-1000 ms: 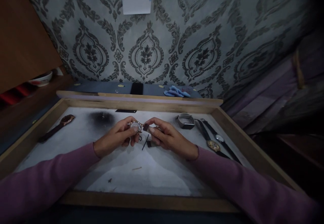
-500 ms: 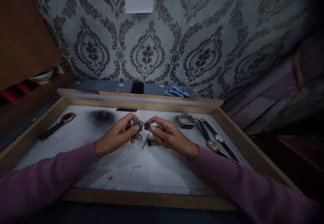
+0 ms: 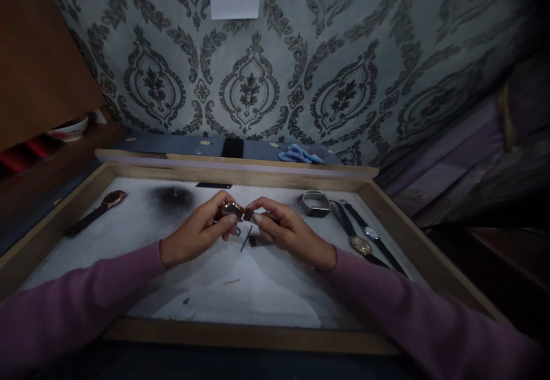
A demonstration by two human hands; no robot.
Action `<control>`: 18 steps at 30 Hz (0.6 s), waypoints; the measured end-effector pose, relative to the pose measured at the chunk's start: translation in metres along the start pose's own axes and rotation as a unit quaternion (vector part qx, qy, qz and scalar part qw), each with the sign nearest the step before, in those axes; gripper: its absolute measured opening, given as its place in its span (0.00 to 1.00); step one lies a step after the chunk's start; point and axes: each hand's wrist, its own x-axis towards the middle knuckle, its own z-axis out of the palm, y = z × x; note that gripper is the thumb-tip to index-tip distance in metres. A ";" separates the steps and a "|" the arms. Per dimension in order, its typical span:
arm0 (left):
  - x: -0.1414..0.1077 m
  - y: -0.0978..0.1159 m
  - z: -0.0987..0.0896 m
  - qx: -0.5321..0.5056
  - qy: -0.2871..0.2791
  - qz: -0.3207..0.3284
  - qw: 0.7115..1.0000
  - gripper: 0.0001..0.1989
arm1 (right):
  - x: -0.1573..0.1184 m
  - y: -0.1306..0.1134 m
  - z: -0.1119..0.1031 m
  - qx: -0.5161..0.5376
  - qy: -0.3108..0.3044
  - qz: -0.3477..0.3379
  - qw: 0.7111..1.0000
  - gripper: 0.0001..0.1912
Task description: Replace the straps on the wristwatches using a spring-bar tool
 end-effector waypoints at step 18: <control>-0.002 -0.001 -0.001 0.021 -0.001 0.003 1.000 0.07 | 0.000 0.000 -0.001 -0.039 0.007 -0.029 0.999 0.15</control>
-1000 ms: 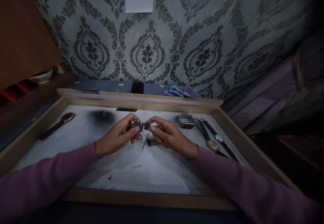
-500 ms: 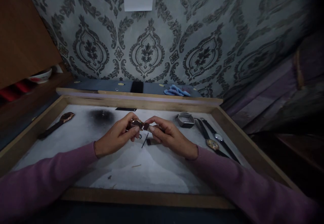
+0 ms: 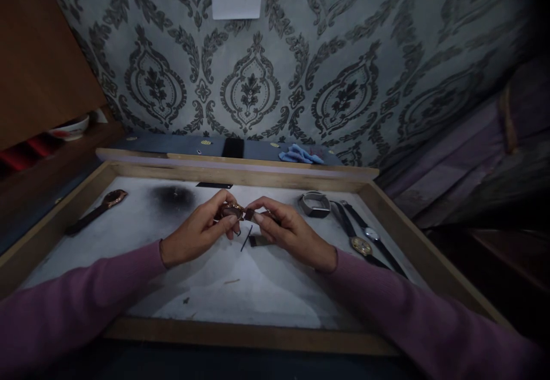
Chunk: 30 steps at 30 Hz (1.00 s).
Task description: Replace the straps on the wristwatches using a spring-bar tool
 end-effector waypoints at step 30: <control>0.001 -0.006 0.000 0.012 0.000 0.018 1.000 0.04 | -0.002 -0.001 -0.002 -0.144 0.035 -0.069 0.987 0.11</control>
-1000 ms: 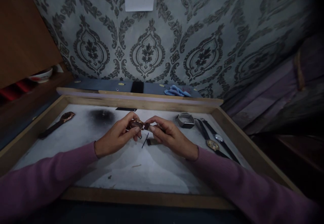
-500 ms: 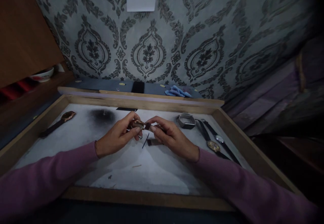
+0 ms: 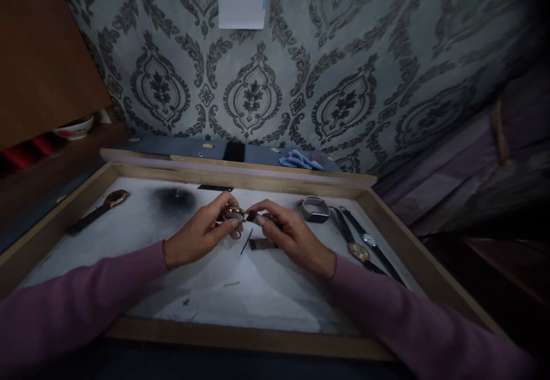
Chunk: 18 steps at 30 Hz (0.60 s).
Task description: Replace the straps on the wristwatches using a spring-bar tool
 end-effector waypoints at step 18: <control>0.000 0.001 0.001 0.007 0.005 0.000 1.000 0.04 | -0.001 0.001 0.001 -0.018 -0.001 0.000 1.000 0.11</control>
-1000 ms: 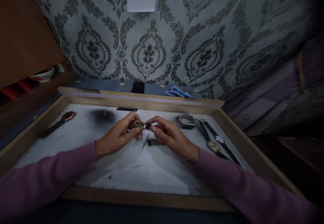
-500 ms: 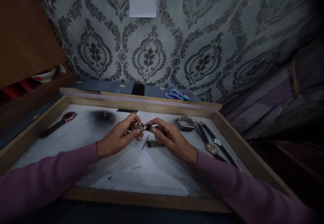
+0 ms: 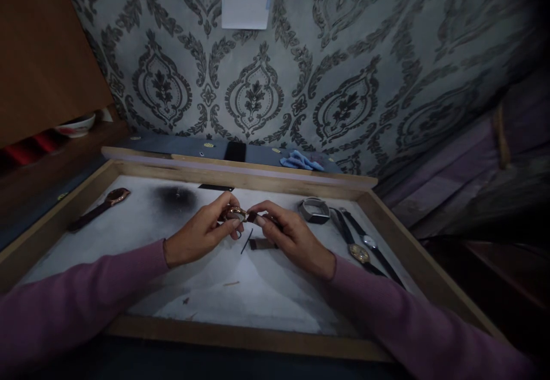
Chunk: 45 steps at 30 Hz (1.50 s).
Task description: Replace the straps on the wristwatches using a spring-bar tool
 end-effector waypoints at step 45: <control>0.005 -0.006 0.005 -0.199 -0.029 -0.088 0.976 0.09 | -0.001 -0.001 0.004 -0.003 -0.026 0.023 0.999 0.11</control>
